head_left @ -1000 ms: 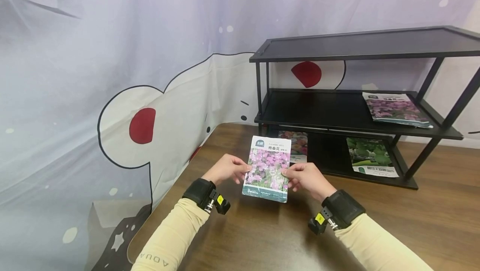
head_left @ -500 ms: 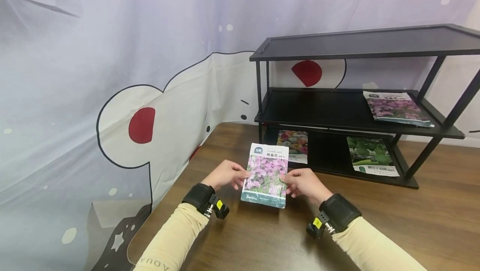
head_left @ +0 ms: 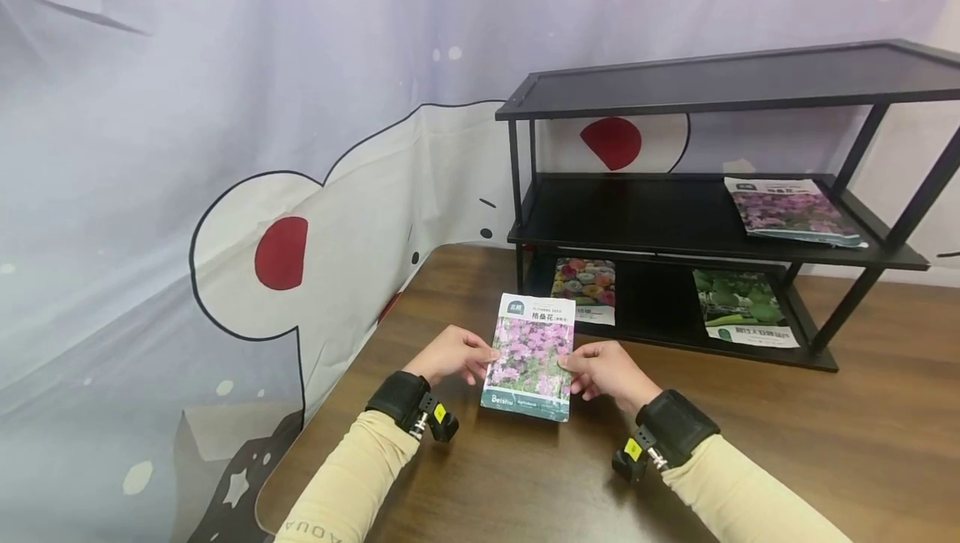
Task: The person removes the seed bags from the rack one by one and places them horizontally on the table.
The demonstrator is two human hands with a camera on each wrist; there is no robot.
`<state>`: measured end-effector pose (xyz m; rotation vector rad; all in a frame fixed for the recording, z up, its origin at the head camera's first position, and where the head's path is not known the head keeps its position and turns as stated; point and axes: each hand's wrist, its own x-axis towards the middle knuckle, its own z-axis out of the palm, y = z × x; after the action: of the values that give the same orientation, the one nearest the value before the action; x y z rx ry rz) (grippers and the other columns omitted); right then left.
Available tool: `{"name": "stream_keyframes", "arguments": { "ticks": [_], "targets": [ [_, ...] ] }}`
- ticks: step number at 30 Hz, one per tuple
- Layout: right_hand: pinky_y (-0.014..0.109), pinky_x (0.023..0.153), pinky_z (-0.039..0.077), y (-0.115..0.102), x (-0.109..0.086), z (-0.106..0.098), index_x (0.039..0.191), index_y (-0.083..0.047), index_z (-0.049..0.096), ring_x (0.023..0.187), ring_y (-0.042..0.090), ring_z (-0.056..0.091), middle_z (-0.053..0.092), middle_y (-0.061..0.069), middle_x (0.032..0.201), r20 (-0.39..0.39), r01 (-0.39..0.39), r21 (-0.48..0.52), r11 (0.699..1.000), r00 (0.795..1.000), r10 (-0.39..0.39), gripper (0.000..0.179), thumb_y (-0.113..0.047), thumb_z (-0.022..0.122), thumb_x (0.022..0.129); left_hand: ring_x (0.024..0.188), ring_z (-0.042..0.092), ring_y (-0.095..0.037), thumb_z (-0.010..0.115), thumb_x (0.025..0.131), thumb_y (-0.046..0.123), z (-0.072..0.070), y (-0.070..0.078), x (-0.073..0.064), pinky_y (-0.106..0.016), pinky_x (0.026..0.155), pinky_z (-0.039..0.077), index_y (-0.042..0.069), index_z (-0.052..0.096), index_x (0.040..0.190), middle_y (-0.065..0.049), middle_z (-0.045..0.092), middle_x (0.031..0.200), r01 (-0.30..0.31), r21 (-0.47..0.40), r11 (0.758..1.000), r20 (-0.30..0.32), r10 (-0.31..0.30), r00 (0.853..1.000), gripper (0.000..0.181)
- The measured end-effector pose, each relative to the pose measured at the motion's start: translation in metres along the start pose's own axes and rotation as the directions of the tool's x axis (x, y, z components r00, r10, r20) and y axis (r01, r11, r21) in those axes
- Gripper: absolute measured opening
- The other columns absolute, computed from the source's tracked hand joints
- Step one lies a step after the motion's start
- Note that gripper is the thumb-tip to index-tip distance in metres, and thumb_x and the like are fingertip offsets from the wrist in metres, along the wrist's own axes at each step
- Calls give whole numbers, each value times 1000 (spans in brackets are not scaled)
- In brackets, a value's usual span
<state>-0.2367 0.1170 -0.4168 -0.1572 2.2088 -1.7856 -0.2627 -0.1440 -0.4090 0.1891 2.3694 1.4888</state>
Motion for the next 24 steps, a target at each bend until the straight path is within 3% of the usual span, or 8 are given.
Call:
{"name": "stream_keyframes", "arguments": {
  "ticks": [24],
  "targets": [
    [25,46,47,8,3,11,88,7,63,51,12,55,56,5,60,-8,-74,-3,997,997,74,16,-8,59,88,51,60,-13,69,83,13,4,-15,9,-20,41,45,-4,70,87,-7,63,63,77,51,996,-2,-77,997,17]
  ]
}}
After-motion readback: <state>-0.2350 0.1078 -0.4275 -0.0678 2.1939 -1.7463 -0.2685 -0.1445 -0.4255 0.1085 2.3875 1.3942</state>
